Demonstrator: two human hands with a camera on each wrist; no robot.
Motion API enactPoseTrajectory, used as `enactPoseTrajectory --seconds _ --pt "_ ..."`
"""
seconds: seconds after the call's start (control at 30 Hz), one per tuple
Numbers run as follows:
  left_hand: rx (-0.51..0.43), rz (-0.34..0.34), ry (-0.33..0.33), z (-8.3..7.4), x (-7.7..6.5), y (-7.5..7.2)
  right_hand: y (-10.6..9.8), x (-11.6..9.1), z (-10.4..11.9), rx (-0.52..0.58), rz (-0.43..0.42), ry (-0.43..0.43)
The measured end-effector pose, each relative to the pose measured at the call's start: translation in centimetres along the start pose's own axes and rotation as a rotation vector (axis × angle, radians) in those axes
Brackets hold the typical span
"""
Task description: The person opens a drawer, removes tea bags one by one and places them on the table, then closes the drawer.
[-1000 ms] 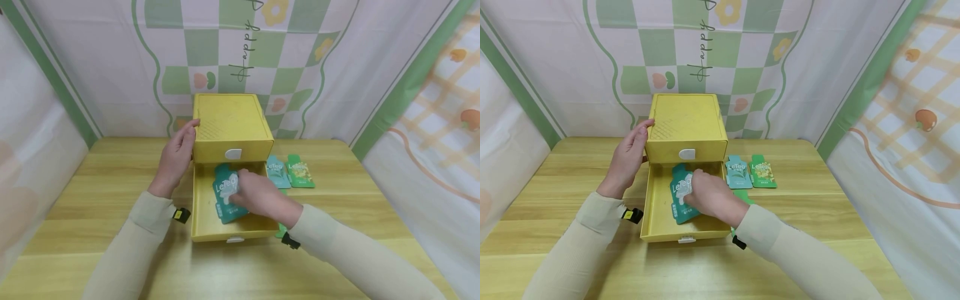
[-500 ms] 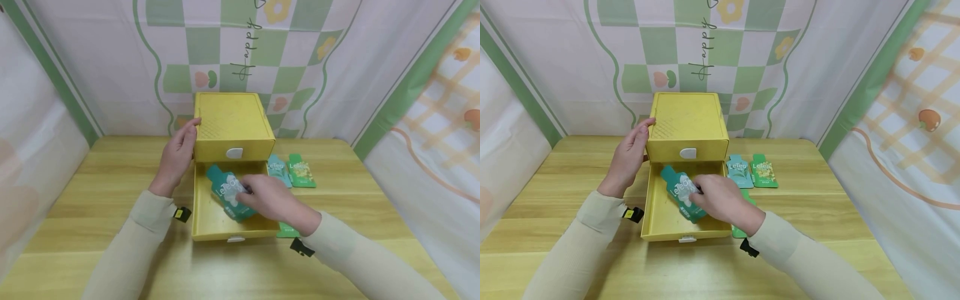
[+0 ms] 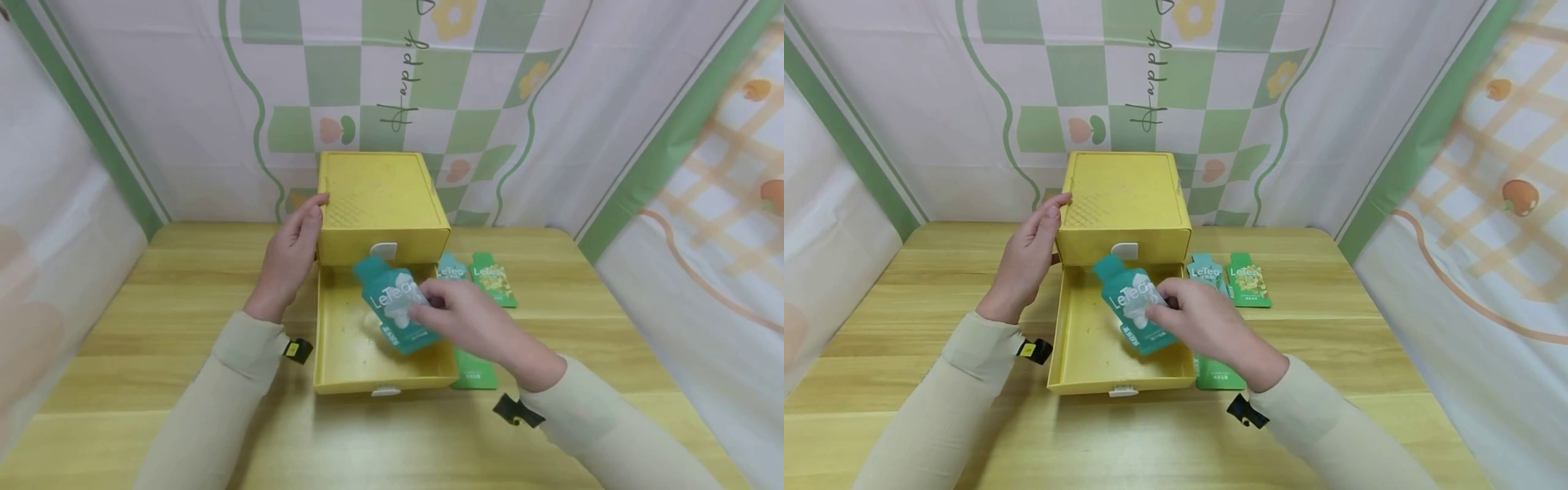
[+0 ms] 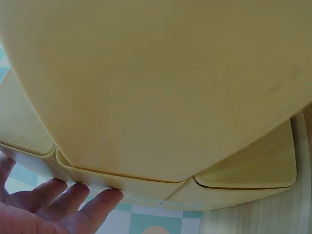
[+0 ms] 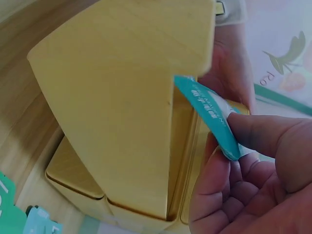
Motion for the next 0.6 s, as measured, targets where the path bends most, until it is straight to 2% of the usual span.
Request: enactPoseTrajectory --seconds 0.23,0.37,0.6 --pt "0.004 0.009 0.002 -0.2 -0.1 0.0 -1.4 -1.1 -1.4 0.123 -0.018 0.029" --pt "0.005 0.01 0.001 -0.3 0.0 0.0 -2.1 -1.8 -2.6 0.241 -0.007 0.04" --pt "0.0 0.005 0.005 1.8 0.9 -0.1 -3.7 -3.6 -6.2 0.437 0.002 0.104"
Point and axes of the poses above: each hand's wrist, its own x-axis towards the middle knuckle, its own y-axis out of the palm, z = x × y, the point moved 10 cm from there along x, towards the middle knuckle, and after that the axes turned 7 degrees about -x, right-handed, at the moved point
